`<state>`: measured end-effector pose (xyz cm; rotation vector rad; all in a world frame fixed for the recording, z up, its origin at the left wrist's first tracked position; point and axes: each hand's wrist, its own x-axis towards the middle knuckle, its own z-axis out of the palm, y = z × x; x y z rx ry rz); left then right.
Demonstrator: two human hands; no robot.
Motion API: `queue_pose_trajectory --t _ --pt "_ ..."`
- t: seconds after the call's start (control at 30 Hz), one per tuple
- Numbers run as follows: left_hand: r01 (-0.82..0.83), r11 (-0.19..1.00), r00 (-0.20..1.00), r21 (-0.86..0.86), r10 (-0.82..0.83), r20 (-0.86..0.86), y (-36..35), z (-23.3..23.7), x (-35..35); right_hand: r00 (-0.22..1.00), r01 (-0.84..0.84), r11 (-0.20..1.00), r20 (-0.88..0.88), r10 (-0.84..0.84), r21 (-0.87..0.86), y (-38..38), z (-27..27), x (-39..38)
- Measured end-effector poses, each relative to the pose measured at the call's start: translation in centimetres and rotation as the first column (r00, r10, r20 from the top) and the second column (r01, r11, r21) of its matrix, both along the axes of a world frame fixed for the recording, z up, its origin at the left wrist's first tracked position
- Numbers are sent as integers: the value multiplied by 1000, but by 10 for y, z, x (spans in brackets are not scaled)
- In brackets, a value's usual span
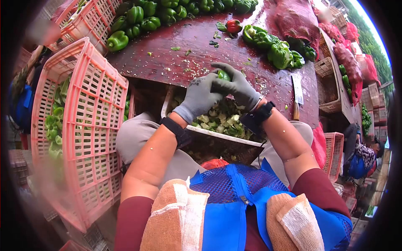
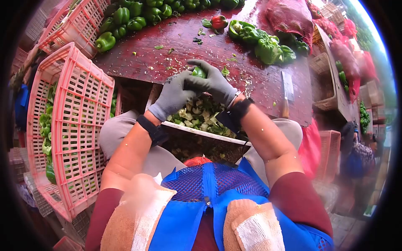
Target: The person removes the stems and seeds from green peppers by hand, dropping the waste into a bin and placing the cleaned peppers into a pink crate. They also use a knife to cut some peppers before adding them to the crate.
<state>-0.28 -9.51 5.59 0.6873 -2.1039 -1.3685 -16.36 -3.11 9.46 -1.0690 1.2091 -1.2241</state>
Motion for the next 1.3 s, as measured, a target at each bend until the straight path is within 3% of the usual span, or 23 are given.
queue_pose_trajectory --t 0.07,0.17,0.33,0.4,0.47,0.5,0.57,0.6,0.67,0.73,0.77,0.8,0.87,0.93,0.97,1.0,1.07,1.1,1.13,1.2,1.23,1.27,1.3 --pt "27 998 999 51 -25 -43 -3 1 3 997 -35 999 69 36 -14 3 -9 -1" --pt "20 995 1000 101 -22 19 -2 12 7 966 208 977 168 -198 -42 1 -29 13" --pt "-181 973 979 -145 192 65 0 10 0 736 601 796 341 -586 72 -19 -45 36" --pt "-220 946 972 -237 234 32 4 12 -3 669 637 766 428 -607 90 -22 -50 41" --pt "-212 966 959 147 235 -160 1 0 -7 648 639 765 483 -589 77 -21 -51 48" --pt "-177 931 932 320 263 -249 -3 -2 -7 743 600 799 352 -570 27 -15 -47 47" --pt "37 631 816 775 429 -388 -4 12 -2 900 435 895 49 -433 -101 -7 -34 52" --pt "171 433 726 885 552 -410 -7 19 6 911 346 924 -176 -373 -165 -6 -27 44" --pt "-122 581 724 805 607 -329 -21 11 11 924 360 920 -80 -375 -156 -26 6 48" --pt "-231 695 697 681 607 -382 -17 3 0 918 388 869 208 -337 -308 -62 46 51" --pt "-192 782 789 593 482 -380 -11 -3 0 936 333 858 249 -249 -393 -80 70 63" --pt "-309 895 908 321 378 -179 -10 -11 1 956 261 837 252 -153 -480 -92 93 76" --pt "-187 981 982 -57 185 -37 -4 -14 4 986 50 725 151 75 -687 -97 134 113" --pt "0 954 1000 -300 6 20 4 -20 3 939 -236 500 -63 338 -833 -89 163 140" --pt "67 915 998 -397 -60 31 8 -26 4 921 -337 419 -204 331 -843 -86 164 140" --pt "108 824 992 -556 -124 9 10 -33 3 945 -324 438 -309 106 -839 -84 159 125" --pt "-1 468 970 -883 -214 -114 8 -43 0 822 -244 507 -454 -344 -827 -86 129 81" --pt "222 938 974 -268 -222 31 4 -56 -10 687 -171 537 -490 -536 -826 -90 99 46" --pt "249 961 959 -122 -227 168 7 16 -7 519 -99 550 -515 -682 -829 -98 75 10" --pt "151 988 959 16 -150 242 12 25 -5 202 252 875 -862 -465 -413 -93 46 -89" --pt "174 984 952 24 -174 252 11 20 -7 185 305 838 -835 -519 -453 -83 25 -148" --pt "209 978 936 -7 -198 292 11 27 -9 -227 381 681 -777 -587 -626 -76 -19 -206" --pt "228 974 940 -11 -217 264 12 21 -11 -226 526 665 -841 -492 -531 -57 -24 -242"
